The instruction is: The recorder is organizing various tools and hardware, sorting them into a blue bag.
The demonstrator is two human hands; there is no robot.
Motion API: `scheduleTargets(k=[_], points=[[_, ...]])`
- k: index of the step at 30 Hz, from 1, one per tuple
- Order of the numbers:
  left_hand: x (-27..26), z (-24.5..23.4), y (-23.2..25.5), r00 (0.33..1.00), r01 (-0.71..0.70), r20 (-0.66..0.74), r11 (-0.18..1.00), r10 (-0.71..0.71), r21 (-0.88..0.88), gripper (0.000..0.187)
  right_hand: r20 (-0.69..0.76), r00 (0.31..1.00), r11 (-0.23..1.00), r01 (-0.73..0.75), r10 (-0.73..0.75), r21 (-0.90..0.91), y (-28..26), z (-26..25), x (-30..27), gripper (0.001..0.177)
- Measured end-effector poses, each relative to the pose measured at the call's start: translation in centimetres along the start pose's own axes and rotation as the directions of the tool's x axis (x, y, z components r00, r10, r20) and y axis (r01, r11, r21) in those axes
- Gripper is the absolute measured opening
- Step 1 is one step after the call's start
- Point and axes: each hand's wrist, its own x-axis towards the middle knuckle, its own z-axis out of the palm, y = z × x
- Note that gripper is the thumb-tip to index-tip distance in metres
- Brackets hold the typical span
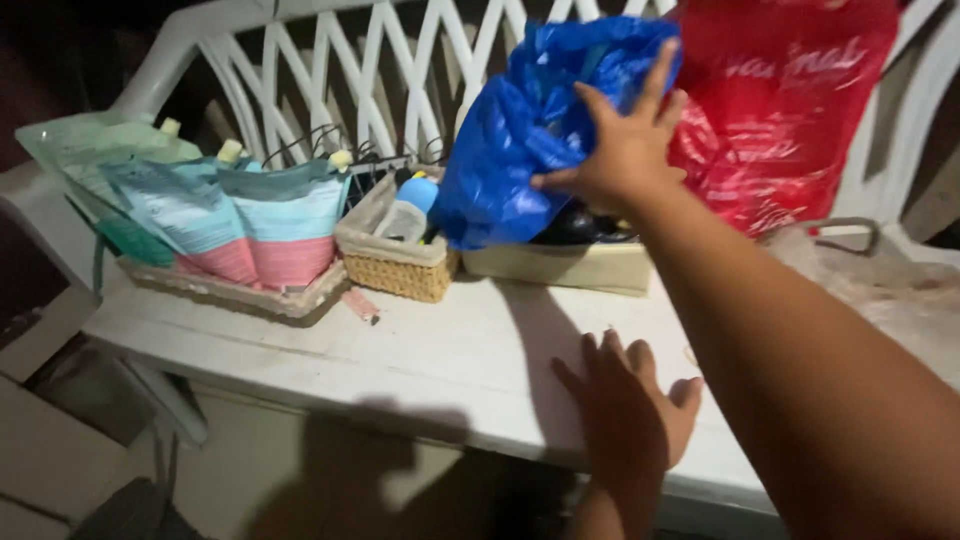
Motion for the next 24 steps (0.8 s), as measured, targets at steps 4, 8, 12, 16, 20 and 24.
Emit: scheduleTargets(k=[4,8,12,16,20,24], points=[[0.2,-1.7,0.3,1.000,-0.001,0.011,0.995,0.002,-0.096,0.065,0.119,0.977,0.944,-0.201,0.175,0.263,0.6,1.2,1.3,0.097],[0.4,-2.0,0.3,0.990,0.056,0.132,0.989,-0.038,-0.136,0.061,0.205,0.947,0.822,-0.318,0.248,0.473,1.6,3.2,2.3,0.069],[0.3,-1.3,0.2,0.995,0.036,0.101,0.991,-0.023,-0.126,0.064,0.310,0.897,0.559,-0.439,0.314,0.703,3.0,5.4,4.3,0.036],[0.5,-1.8,0.2,0.985,0.057,0.170,0.990,-0.035,-0.128,0.063,0.312,0.878,0.359,-0.442,0.364,0.822,4.7,7.2,8.2,0.022],[0.5,-1.3,0.1,0.977,0.079,0.207,0.988,-0.052,-0.129,0.072,0.098,0.968,0.666,-0.229,0.229,0.709,7.6,6.1,12.5,0.022],[0.4,-1.0,0.2,0.981,0.070,0.188,0.992,-0.048,-0.109,0.072,-0.006,0.942,0.909,0.322,-0.335,-0.265,8.6,2.6,14.4,0.028]])
